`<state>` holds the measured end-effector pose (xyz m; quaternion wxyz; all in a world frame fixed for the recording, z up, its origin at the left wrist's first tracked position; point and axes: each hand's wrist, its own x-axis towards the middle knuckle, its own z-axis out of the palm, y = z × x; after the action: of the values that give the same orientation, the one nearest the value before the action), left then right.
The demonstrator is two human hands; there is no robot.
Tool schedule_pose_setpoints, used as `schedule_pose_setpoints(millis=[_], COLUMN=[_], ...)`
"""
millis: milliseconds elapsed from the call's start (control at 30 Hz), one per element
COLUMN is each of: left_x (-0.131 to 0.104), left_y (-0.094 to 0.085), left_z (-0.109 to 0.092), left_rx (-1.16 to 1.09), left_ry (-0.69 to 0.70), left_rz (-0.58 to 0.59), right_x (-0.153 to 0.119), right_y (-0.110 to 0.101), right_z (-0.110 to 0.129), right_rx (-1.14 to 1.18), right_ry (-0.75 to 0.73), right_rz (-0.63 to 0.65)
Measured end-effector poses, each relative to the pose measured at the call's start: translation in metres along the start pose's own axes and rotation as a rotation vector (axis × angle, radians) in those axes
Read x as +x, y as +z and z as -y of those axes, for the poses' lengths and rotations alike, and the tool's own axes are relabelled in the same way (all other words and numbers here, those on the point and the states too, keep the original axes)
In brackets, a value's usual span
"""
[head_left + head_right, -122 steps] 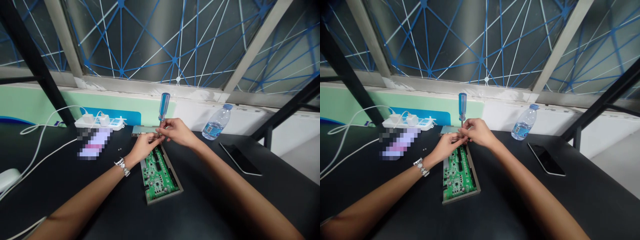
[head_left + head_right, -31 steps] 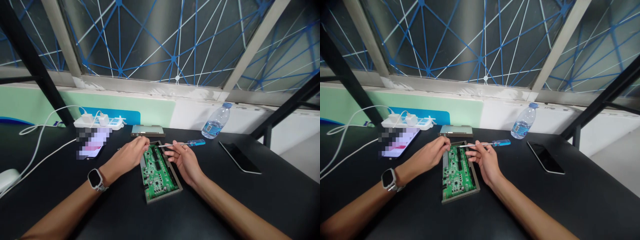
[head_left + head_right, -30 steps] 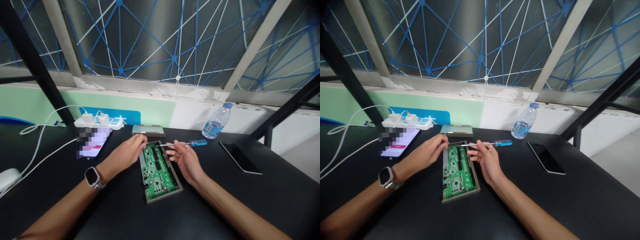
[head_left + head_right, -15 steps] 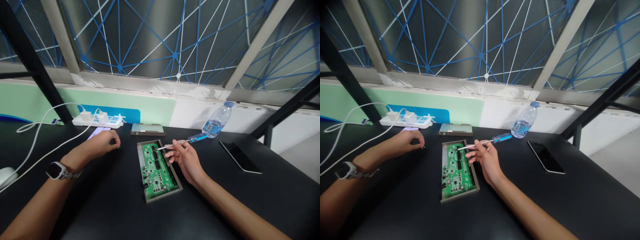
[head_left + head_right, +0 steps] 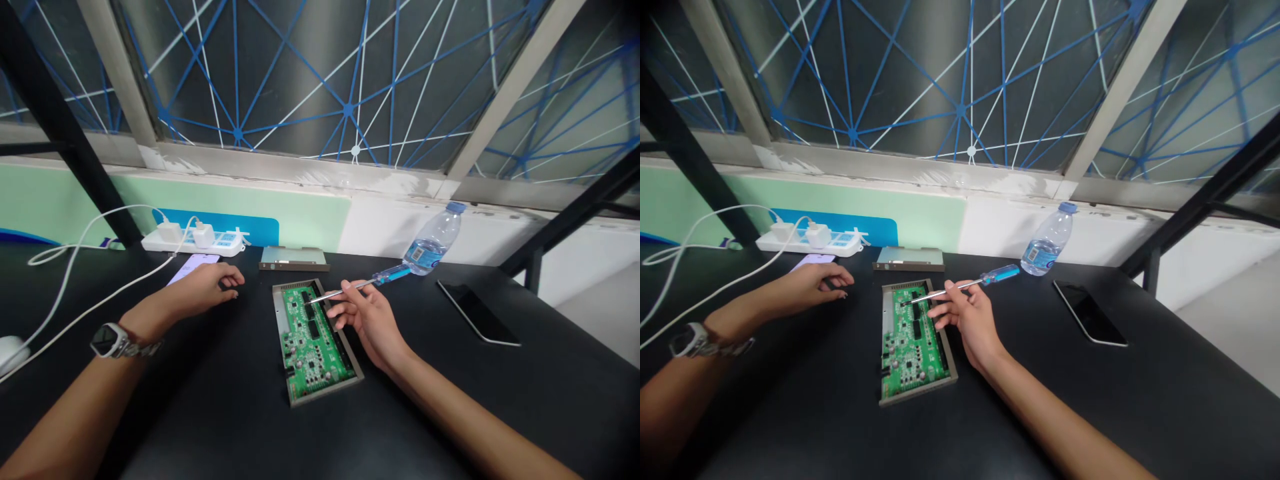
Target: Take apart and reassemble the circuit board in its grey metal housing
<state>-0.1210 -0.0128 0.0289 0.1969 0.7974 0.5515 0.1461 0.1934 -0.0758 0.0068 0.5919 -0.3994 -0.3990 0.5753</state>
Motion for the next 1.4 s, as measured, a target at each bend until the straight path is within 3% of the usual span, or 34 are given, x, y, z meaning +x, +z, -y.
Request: schedule_pose_setpoints(millis=[133, 567, 700, 833, 1000, 1267, 1400], left_x=[0.002, 0.007, 0.004, 0.003, 0.012, 0.04, 0.05], left_y=[0.005, 0.009, 0.002, -0.001, 0.015, 0.033, 0.052], left_z=[-0.002, 0.003, -0.003, -0.018, -0.043, -0.064, -0.067], left_rx=[0.012, -0.018, 0.013, 0.013, -0.099, 0.057, 0.07], left_ry=[-0.051, -0.055, -0.043, 0.112, 0.253, 0.283, 0.328], left_rz=[0.067, 0.065, -0.05, -0.209, -0.16, 0.046, -0.095], right_x=[0.001, 0.002, 0.001, 0.0, 0.0, 0.002, 0.003], right_y=[0.0, -0.001, -0.001, -0.001, 0.0, 0.0, 0.0], right_z=[-0.001, -0.002, -0.001, 0.0, -0.001, 0.0, 0.003], right_rx=[-0.009, -0.008, -0.016, -0.032, -0.058, -0.085, -0.114], right_ry=[-0.007, -0.024, -0.014, -0.011, -0.04, -0.086, -0.086], right_rz=[0.009, 0.028, 0.044, 0.058, 0.07, 0.074, 0.086])
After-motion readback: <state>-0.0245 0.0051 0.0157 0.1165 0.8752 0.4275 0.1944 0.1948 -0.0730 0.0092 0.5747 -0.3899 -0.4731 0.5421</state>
